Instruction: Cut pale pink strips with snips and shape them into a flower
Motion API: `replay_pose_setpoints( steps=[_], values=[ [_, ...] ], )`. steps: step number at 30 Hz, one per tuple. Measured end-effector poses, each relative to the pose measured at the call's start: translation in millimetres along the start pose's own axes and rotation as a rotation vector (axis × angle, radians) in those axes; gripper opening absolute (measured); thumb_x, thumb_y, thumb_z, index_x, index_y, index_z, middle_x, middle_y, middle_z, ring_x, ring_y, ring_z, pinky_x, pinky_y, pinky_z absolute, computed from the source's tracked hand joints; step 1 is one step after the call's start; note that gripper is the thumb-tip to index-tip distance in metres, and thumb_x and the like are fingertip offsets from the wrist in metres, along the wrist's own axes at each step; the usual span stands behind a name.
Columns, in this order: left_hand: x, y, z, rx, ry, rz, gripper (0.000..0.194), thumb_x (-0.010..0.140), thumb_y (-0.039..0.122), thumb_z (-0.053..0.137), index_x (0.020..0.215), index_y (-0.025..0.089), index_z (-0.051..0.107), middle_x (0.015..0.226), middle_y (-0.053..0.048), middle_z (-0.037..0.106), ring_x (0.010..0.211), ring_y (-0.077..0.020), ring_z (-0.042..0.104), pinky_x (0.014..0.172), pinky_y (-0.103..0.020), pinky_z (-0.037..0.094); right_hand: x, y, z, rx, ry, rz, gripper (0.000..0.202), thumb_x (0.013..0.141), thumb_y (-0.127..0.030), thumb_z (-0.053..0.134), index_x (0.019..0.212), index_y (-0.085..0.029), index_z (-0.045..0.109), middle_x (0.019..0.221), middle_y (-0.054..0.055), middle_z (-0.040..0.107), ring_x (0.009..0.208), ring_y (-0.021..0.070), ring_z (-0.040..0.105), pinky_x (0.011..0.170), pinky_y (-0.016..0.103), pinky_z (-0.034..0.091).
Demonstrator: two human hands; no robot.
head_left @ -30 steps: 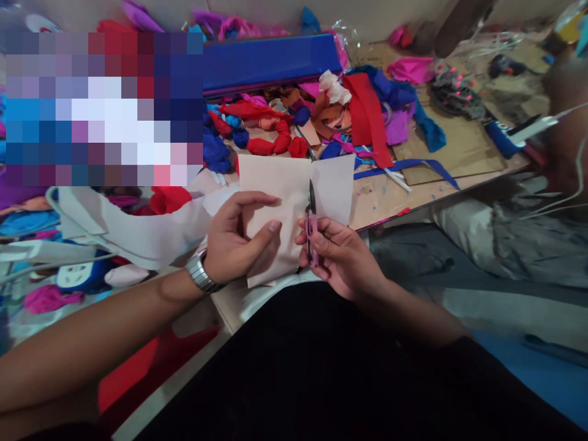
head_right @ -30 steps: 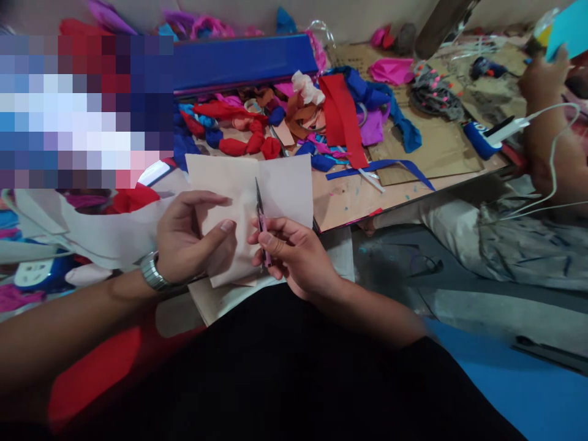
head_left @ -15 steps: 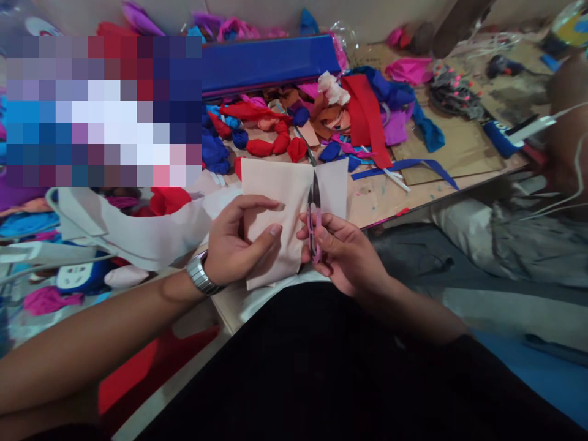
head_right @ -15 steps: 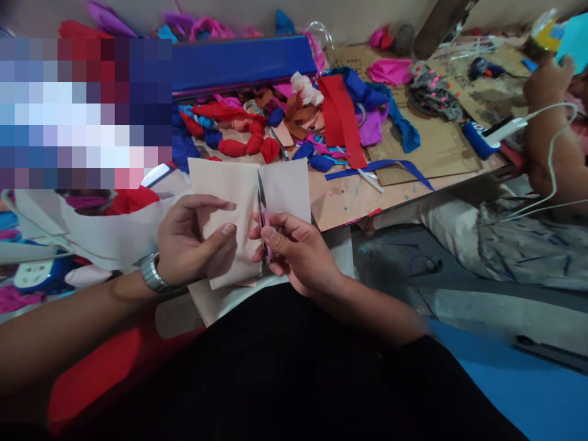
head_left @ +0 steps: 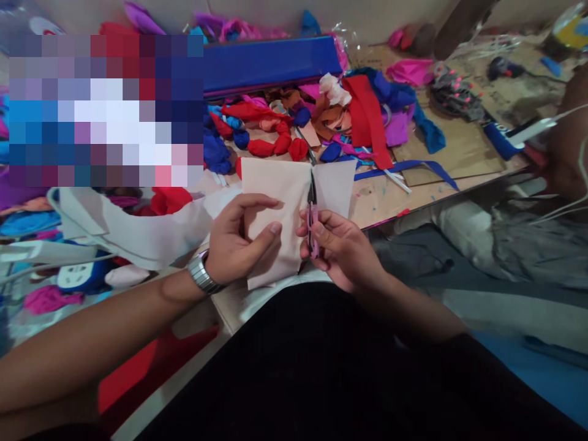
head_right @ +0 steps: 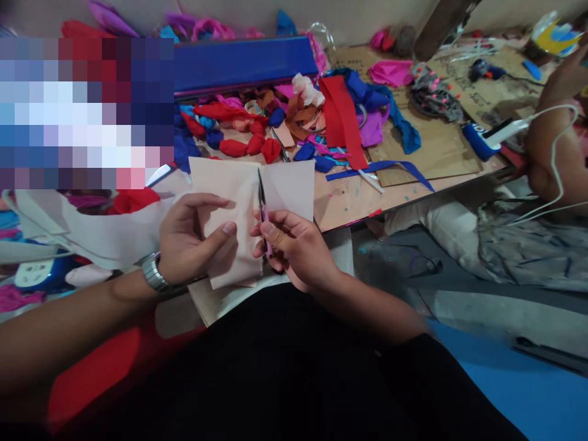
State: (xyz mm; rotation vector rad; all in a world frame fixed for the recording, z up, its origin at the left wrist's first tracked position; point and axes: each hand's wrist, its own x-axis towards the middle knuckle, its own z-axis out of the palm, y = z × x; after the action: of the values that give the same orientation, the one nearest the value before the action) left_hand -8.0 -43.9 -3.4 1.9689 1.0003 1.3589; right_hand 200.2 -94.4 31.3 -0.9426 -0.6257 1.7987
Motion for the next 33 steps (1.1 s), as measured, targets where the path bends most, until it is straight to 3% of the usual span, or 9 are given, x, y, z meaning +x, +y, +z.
replay_pose_setpoints(
  steps=[11,14,20,24,33],
  values=[
    [2.6,-6.3,0.6,0.006,0.031,-0.036,0.037,0.089,0.037,0.08,0.122,0.024,0.069,0.116,-0.006,0.075,0.109,-0.0231,0.072,0.102,-0.042,0.062,17.8,-5.8,2.3,0.016,-0.019,-0.006,0.041,0.079,-0.043,0.092,0.107,-0.021,0.072,0.095,0.001,0.074,0.066,0.0097,0.068,0.04,0.016,0.033],
    [7.3,-10.7,-0.6,-0.011,0.05,-0.067,0.042,0.089,0.04,0.081,0.126,0.024,0.067,0.123,-0.008,0.074,0.116,-0.025,0.071,0.108,-0.044,0.06,37.7,-10.6,5.0,0.007,-0.04,-0.027,0.045,0.076,-0.044,0.094,0.106,-0.021,0.071,0.092,-0.001,0.073,0.065,0.0093,0.068,0.04,0.016,0.031],
    [20.6,-32.3,-5.5,-0.048,0.097,-0.125,0.055,0.09,0.043,0.08,0.138,0.023,0.063,0.143,-0.012,0.067,0.134,-0.0292,0.065,0.12,-0.05,0.052,93.9,-24.0,22.9,-0.08,-0.037,0.001,0.024,0.092,-0.036,0.082,0.104,-0.021,0.068,0.091,-0.002,0.074,0.064,0.0072,0.066,0.044,0.015,0.032],
    [25.3,-49.0,-7.7,-0.083,0.138,-0.175,0.061,0.089,0.04,0.081,0.144,0.024,0.061,0.147,-0.012,0.066,0.134,-0.0291,0.066,0.12,-0.051,0.053,119.9,-27.1,37.2,-0.083,-0.033,0.029,0.009,0.1,-0.026,0.071,0.104,-0.019,0.067,0.084,-0.002,0.072,0.061,0.0062,0.066,0.043,0.014,0.031],
    [24.7,-52.4,-9.6,-0.053,0.133,-0.217,0.061,0.087,0.035,0.081,0.144,0.023,0.06,0.143,-0.012,0.068,0.13,-0.0298,0.068,0.116,-0.052,0.055,121.2,-19.8,31.3,-0.172,-0.06,0.04,0.026,0.088,-0.034,0.086,0.096,-0.018,0.067,0.083,-0.002,0.073,0.059,0.0076,0.066,0.039,0.017,0.03]
  ],
)
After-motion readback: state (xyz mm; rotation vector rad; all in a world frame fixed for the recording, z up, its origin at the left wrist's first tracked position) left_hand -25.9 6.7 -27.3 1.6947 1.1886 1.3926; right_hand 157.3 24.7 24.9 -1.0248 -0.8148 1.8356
